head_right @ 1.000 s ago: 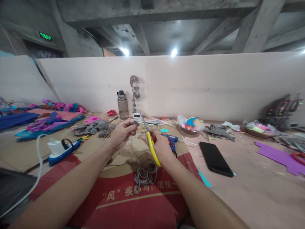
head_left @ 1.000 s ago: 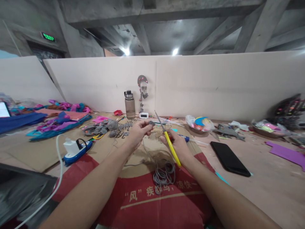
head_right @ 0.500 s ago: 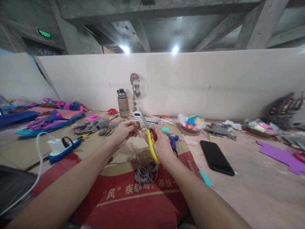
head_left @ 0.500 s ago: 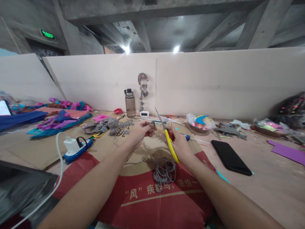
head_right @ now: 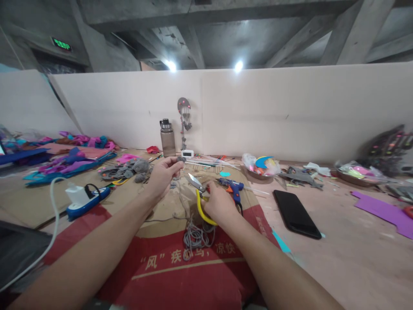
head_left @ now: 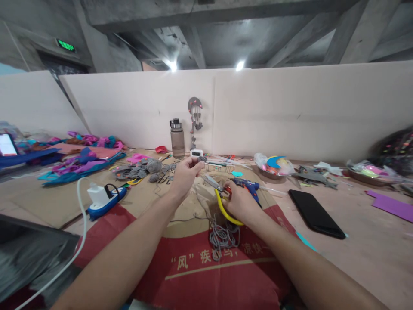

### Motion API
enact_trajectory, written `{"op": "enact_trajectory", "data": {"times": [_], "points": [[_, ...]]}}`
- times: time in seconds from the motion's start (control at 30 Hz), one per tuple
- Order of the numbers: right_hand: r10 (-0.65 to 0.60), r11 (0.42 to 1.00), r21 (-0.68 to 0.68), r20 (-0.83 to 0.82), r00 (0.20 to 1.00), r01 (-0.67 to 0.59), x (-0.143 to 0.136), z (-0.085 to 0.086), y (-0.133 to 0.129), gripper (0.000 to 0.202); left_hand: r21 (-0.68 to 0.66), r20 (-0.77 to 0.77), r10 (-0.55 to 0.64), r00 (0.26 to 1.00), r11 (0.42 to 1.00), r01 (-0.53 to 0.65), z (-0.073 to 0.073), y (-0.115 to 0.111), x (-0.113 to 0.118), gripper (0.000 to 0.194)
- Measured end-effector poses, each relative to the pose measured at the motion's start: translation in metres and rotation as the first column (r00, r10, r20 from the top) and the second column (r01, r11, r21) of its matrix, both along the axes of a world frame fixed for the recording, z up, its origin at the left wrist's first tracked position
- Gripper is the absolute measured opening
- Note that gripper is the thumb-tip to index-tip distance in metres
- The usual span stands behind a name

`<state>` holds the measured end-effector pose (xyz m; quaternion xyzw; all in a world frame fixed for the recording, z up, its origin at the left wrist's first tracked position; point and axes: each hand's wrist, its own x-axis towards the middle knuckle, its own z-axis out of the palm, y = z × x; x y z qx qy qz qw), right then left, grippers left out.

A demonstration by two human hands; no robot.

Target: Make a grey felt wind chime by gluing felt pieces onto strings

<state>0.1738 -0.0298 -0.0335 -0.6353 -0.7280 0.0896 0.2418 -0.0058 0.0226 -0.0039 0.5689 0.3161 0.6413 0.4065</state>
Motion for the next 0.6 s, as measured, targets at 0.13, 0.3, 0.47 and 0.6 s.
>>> {"op": "enact_trajectory", "data": {"times": [0.13,0.3,0.47,0.6], "points": [[0.085,0.996,0.027,0.088,0.993,-0.088,-0.001,-0.007,-0.001,0.035,-0.053,0.016,-0.100,0.995,0.994,0.100,0.002,-0.004,0.002,0.017],[0.146,0.976,0.109,0.303,0.942,-0.186,-0.002,-0.010,-0.001,0.027,-0.161,0.104,-0.220,0.970,0.959,0.235,0.005,-0.011,0.006,0.024],[0.118,0.892,0.430,0.067,0.991,-0.136,0.000,0.006,-0.005,0.017,-0.191,-0.028,-0.219,0.975,0.959,0.210,-0.003,-0.014,0.013,0.022],[0.212,0.816,0.568,-0.122,0.970,-0.106,0.001,0.019,-0.009,0.015,-0.191,-0.183,-0.206,0.961,0.967,0.171,-0.009,-0.019,0.019,0.019]]}}
